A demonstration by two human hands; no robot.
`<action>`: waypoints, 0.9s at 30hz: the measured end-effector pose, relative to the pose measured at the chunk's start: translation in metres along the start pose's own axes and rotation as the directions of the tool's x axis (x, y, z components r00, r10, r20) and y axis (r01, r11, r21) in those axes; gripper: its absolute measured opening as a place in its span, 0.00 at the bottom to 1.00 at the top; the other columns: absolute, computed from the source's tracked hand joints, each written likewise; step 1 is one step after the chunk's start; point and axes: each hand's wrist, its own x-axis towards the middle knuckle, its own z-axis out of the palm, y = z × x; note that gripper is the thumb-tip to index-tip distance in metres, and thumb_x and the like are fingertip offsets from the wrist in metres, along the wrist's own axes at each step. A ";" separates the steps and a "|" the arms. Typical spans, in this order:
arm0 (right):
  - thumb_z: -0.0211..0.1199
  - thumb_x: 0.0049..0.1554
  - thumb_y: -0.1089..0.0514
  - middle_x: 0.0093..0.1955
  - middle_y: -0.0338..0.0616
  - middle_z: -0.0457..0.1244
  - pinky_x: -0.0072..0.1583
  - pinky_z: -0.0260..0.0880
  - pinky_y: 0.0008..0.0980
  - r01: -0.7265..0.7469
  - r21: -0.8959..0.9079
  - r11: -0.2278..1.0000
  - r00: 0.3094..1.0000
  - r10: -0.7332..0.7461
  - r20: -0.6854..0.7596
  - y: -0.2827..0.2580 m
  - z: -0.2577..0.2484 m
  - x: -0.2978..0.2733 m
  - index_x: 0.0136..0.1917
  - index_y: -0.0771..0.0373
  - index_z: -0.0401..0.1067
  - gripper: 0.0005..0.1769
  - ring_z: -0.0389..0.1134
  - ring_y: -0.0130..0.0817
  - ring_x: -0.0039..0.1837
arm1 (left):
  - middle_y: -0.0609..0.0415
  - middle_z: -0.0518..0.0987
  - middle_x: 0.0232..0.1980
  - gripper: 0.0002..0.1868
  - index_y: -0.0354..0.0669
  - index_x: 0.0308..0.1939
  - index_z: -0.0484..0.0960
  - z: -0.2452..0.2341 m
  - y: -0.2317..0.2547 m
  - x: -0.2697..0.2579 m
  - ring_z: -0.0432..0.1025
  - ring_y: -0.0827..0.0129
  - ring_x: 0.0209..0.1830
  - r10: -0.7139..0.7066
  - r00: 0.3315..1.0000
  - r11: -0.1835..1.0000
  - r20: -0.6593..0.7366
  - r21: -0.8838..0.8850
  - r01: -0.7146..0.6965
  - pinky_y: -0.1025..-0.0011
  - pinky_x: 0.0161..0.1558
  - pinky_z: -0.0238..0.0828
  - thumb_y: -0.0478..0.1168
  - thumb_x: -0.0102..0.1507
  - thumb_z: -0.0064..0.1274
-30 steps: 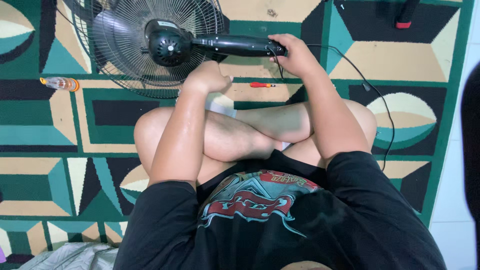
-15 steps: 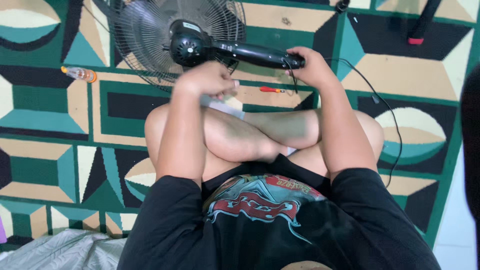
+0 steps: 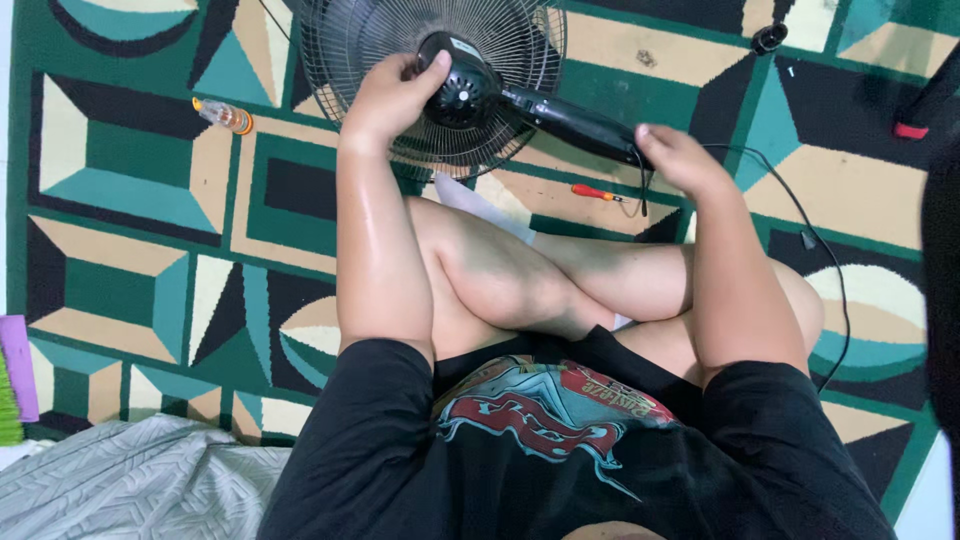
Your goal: The person disassembles a standing electric fan while sitting on the floor. They remove the fan stand, detach the motor housing from the front grille, and then use a screwdriver to remove the fan blades from the motor shaft.
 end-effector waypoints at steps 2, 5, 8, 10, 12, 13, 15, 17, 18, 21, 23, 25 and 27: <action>0.59 0.67 0.37 0.53 0.53 0.67 0.57 0.64 0.35 0.053 -0.072 0.996 0.998 -0.050 0.040 0.000 0.005 0.001 0.64 0.71 0.73 0.32 0.65 0.35 0.54 | 0.43 0.86 0.44 0.46 0.30 0.50 0.86 -0.001 0.005 0.003 0.81 0.65 0.44 -0.050 0.999 0.999 0.008 0.007 0.050 0.68 0.51 0.76 0.75 0.60 0.53; 0.66 0.59 0.40 0.41 0.48 0.69 0.49 0.68 0.36 -0.024 -0.027 0.999 0.996 0.026 0.083 -0.003 0.005 -0.002 0.54 0.72 0.78 0.29 0.67 0.34 0.44 | 0.39 0.84 0.45 0.52 0.27 0.53 0.81 -0.005 0.012 0.009 0.83 0.54 0.41 -0.341 0.931 0.893 0.128 -0.264 0.363 0.53 0.41 0.86 0.79 0.58 0.42; 0.71 0.54 0.44 0.39 0.44 0.69 0.48 0.68 0.33 0.030 0.050 0.998 0.999 -0.031 0.027 -0.009 0.006 -0.005 0.51 0.71 0.78 0.26 0.67 0.31 0.42 | 0.35 0.85 0.43 0.53 0.41 0.61 0.75 -0.006 0.017 0.018 0.83 0.49 0.38 -0.418 0.868 0.769 0.267 -0.405 0.494 0.49 0.39 0.86 0.81 0.53 0.34; 0.72 0.52 0.46 0.39 0.44 0.69 0.48 0.68 0.32 0.021 0.086 0.996 1.000 -0.022 0.019 -0.012 0.009 -0.008 0.51 0.71 0.78 0.25 0.67 0.30 0.42 | 0.42 0.83 0.45 0.51 0.46 0.62 0.74 -0.005 0.016 0.019 0.84 0.55 0.39 -0.405 0.858 0.763 0.316 -0.400 0.508 0.54 0.38 0.85 0.80 0.52 0.39; 0.72 0.52 0.47 0.39 0.44 0.68 0.47 0.67 0.32 0.030 0.107 0.994 1.000 -0.030 -0.003 -0.014 0.013 -0.009 0.50 0.71 0.79 0.24 0.66 0.29 0.41 | 0.45 0.83 0.47 0.48 0.46 0.61 0.76 -0.003 0.016 0.020 0.84 0.59 0.39 -0.368 0.858 0.770 0.359 -0.400 0.497 0.58 0.36 0.86 0.77 0.51 0.48; 0.73 0.53 0.47 0.38 0.44 0.68 0.46 0.66 0.32 0.033 0.118 0.992 0.999 -0.031 -0.015 -0.014 0.013 -0.011 0.49 0.72 0.79 0.23 0.65 0.29 0.41 | 0.45 0.84 0.47 0.45 0.43 0.59 0.78 -0.002 0.016 0.020 0.83 0.60 0.38 -0.338 0.862 0.779 0.378 -0.402 0.482 0.59 0.36 0.86 0.73 0.51 0.54; 0.74 0.51 0.48 0.37 0.42 0.66 0.43 0.63 0.33 -0.022 0.144 0.989 0.999 0.027 -0.031 -0.014 0.011 -0.015 0.51 0.71 0.79 0.24 0.63 0.29 0.39 | 0.46 0.85 0.47 0.41 0.40 0.56 0.81 -0.002 0.016 0.017 0.84 0.63 0.37 -0.311 0.867 0.784 0.388 -0.411 0.466 0.62 0.34 0.86 0.67 0.51 0.62; 0.75 0.49 0.48 0.37 0.41 0.66 0.43 0.63 0.31 0.029 0.120 0.992 0.997 -0.020 -0.080 -0.014 0.008 -0.020 0.52 0.71 0.78 0.25 0.63 0.28 0.39 | 0.47 0.86 0.45 0.36 0.40 0.53 0.81 -0.005 0.015 0.013 0.85 0.68 0.38 -0.318 0.872 0.778 0.373 -0.423 0.465 0.65 0.33 0.87 0.62 0.51 0.64; 0.76 0.49 0.49 0.38 0.40 0.67 0.44 0.65 0.29 0.106 0.080 0.991 0.988 -0.096 -0.117 -0.014 0.005 -0.022 0.52 0.71 0.78 0.26 0.65 0.26 0.40 | 0.48 0.86 0.45 0.35 0.40 0.52 0.82 -0.007 0.015 0.011 0.84 0.69 0.37 -0.310 0.876 0.785 0.370 -0.420 0.456 0.66 0.33 0.86 0.61 0.52 0.63; 0.76 0.49 0.49 0.38 0.42 0.66 0.44 0.65 0.30 0.124 0.069 0.990 0.985 -0.114 -0.130 -0.013 -0.001 -0.030 0.52 0.71 0.78 0.25 0.64 0.27 0.40 | 0.49 0.86 0.42 0.32 0.38 0.51 0.84 -0.008 0.012 0.002 0.83 0.70 0.35 -0.291 0.878 0.795 0.381 -0.413 0.443 0.69 0.33 0.84 0.60 0.54 0.62; 0.76 0.49 0.49 0.38 0.44 0.66 0.45 0.65 0.31 0.114 0.076 0.991 0.986 -0.104 -0.127 -0.013 -0.004 -0.033 0.52 0.70 0.79 0.25 0.64 0.29 0.41 | 0.50 0.86 0.40 0.31 0.39 0.50 0.84 -0.006 0.013 0.001 0.82 0.70 0.34 -0.268 0.879 0.796 0.394 -0.424 0.432 0.69 0.33 0.84 0.59 0.54 0.61; 0.76 0.49 0.49 0.40 0.44 0.67 0.47 0.67 0.30 0.148 0.061 0.987 0.980 -0.138 -0.144 -0.014 -0.006 -0.033 0.52 0.70 0.79 0.25 0.65 0.29 0.42 | 0.51 0.86 0.42 0.31 0.42 0.52 0.84 -0.004 0.016 0.003 0.82 0.71 0.35 -0.287 0.875 0.795 0.390 -0.413 0.445 0.69 0.34 0.83 0.61 0.54 0.60; 0.76 0.49 0.48 0.40 0.44 0.68 0.47 0.67 0.30 0.150 0.055 0.987 0.980 -0.141 -0.142 -0.015 -0.004 -0.030 0.52 0.70 0.78 0.26 0.66 0.29 0.43 | 0.51 0.86 0.44 0.32 0.45 0.54 0.83 -0.002 0.017 0.007 0.82 0.72 0.36 -0.310 0.869 0.778 0.386 -0.422 0.466 0.68 0.34 0.83 0.62 0.54 0.59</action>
